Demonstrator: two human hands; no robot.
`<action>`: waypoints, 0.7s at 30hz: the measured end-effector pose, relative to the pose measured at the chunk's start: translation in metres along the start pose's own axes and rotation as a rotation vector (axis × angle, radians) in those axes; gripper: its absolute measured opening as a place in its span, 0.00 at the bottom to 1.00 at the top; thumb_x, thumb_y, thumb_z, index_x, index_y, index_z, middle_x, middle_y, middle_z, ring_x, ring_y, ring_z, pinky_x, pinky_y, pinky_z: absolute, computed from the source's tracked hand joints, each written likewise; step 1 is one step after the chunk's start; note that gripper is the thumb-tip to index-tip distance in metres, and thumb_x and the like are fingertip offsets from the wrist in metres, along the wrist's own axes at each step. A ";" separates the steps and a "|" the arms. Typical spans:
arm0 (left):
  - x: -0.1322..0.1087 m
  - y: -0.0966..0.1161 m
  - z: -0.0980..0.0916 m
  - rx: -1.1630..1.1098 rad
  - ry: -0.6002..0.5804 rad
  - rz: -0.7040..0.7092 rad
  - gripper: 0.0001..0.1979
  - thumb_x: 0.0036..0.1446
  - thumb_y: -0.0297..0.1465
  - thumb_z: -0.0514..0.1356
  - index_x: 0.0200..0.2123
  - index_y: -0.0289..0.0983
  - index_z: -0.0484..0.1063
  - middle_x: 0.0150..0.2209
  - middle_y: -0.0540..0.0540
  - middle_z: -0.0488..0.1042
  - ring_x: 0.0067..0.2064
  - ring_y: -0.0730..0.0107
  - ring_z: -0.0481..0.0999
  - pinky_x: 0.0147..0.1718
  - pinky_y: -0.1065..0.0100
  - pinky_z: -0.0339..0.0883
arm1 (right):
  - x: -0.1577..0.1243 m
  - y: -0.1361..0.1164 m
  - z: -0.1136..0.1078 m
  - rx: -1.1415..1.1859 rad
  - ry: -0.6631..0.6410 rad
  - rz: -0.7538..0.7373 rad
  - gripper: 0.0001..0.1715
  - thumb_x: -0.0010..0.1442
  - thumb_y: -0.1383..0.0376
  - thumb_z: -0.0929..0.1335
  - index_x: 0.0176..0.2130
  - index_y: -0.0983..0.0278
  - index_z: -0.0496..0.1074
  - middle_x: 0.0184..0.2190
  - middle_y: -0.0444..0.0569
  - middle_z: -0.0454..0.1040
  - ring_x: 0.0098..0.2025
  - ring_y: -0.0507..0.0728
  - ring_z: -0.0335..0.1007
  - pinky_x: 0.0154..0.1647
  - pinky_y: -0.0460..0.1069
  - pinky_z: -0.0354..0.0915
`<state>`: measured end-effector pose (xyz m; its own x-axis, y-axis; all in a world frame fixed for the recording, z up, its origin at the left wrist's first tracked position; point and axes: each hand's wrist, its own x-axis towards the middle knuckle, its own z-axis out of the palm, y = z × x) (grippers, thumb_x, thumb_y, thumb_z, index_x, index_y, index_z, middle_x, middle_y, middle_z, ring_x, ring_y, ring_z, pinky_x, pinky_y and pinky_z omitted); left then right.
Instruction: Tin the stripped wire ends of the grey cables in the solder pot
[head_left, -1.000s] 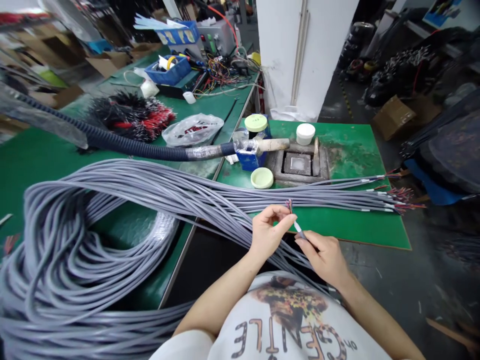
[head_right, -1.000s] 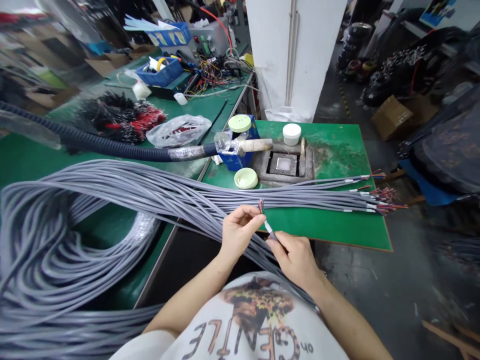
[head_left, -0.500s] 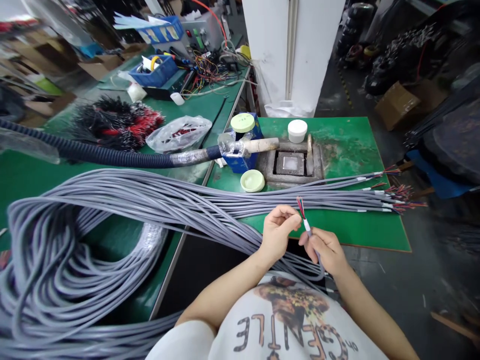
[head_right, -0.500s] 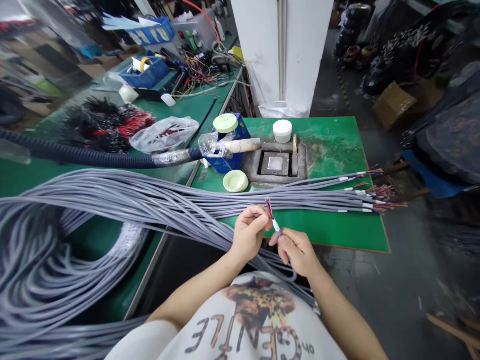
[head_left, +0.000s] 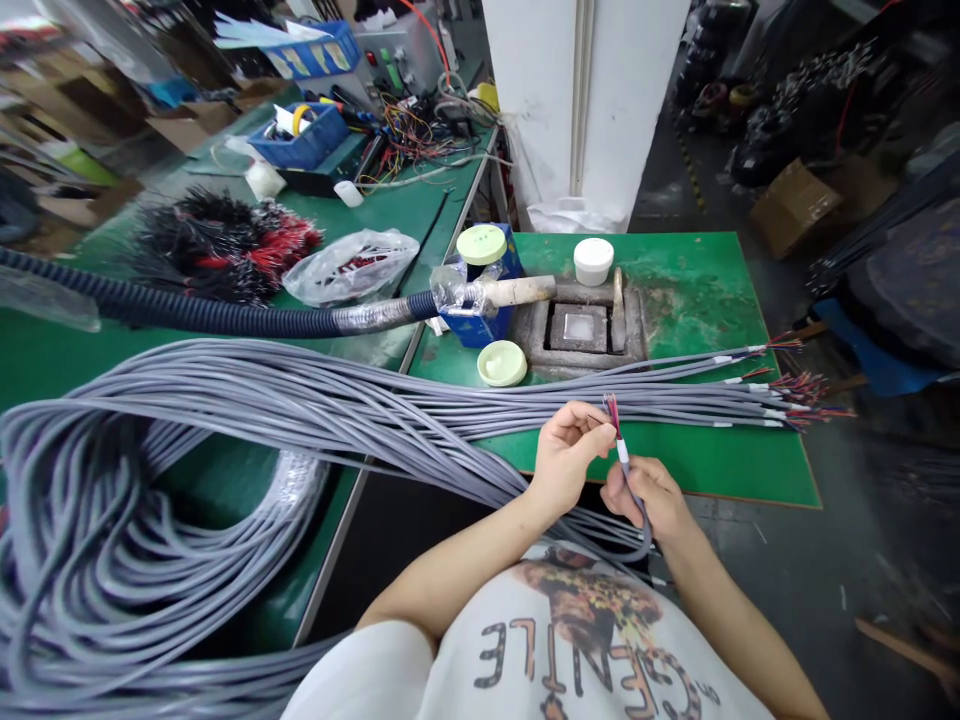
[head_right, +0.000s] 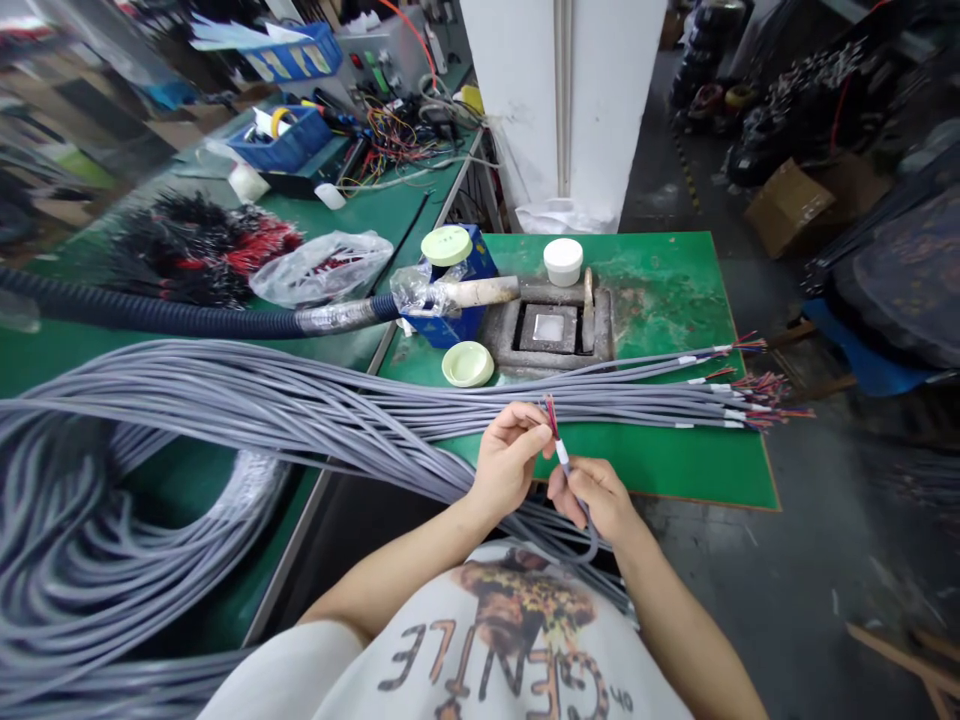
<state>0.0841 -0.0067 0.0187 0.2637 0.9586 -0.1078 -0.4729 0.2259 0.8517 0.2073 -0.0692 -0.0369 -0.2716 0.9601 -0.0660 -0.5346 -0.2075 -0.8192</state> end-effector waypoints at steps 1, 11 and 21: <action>-0.001 0.000 -0.001 0.003 -0.006 -0.004 0.09 0.49 0.33 0.67 0.30 0.36 0.71 0.24 0.53 0.70 0.23 0.80 0.66 0.26 0.74 0.61 | 0.001 0.001 0.001 0.017 -0.002 0.008 0.23 0.59 0.48 0.66 0.29 0.66 0.71 0.07 0.36 0.56 0.11 0.46 0.44 0.19 0.45 0.49; -0.014 0.023 -0.013 0.285 -0.074 0.340 0.04 0.52 0.31 0.65 0.29 0.36 0.75 0.29 0.47 0.72 0.34 0.71 0.71 0.35 0.68 0.65 | 0.001 -0.029 0.024 -0.555 0.178 -0.129 0.16 0.62 0.55 0.65 0.29 0.65 0.69 0.16 0.41 0.65 0.18 0.49 0.57 0.22 0.46 0.54; -0.022 0.033 -0.007 0.000 -0.078 0.027 0.12 0.50 0.38 0.66 0.29 0.34 0.72 0.25 0.50 0.71 0.26 0.77 0.68 0.29 0.73 0.64 | 0.006 -0.017 0.044 -0.230 0.157 -0.137 0.21 0.59 0.48 0.66 0.29 0.62 0.67 0.08 0.34 0.53 0.11 0.46 0.43 0.16 0.44 0.47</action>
<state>0.0573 -0.0190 0.0455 0.3154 0.9479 -0.0448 -0.4804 0.2002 0.8539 0.1798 -0.0683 0.0013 -0.0733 0.9971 -0.0188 -0.3578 -0.0439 -0.9327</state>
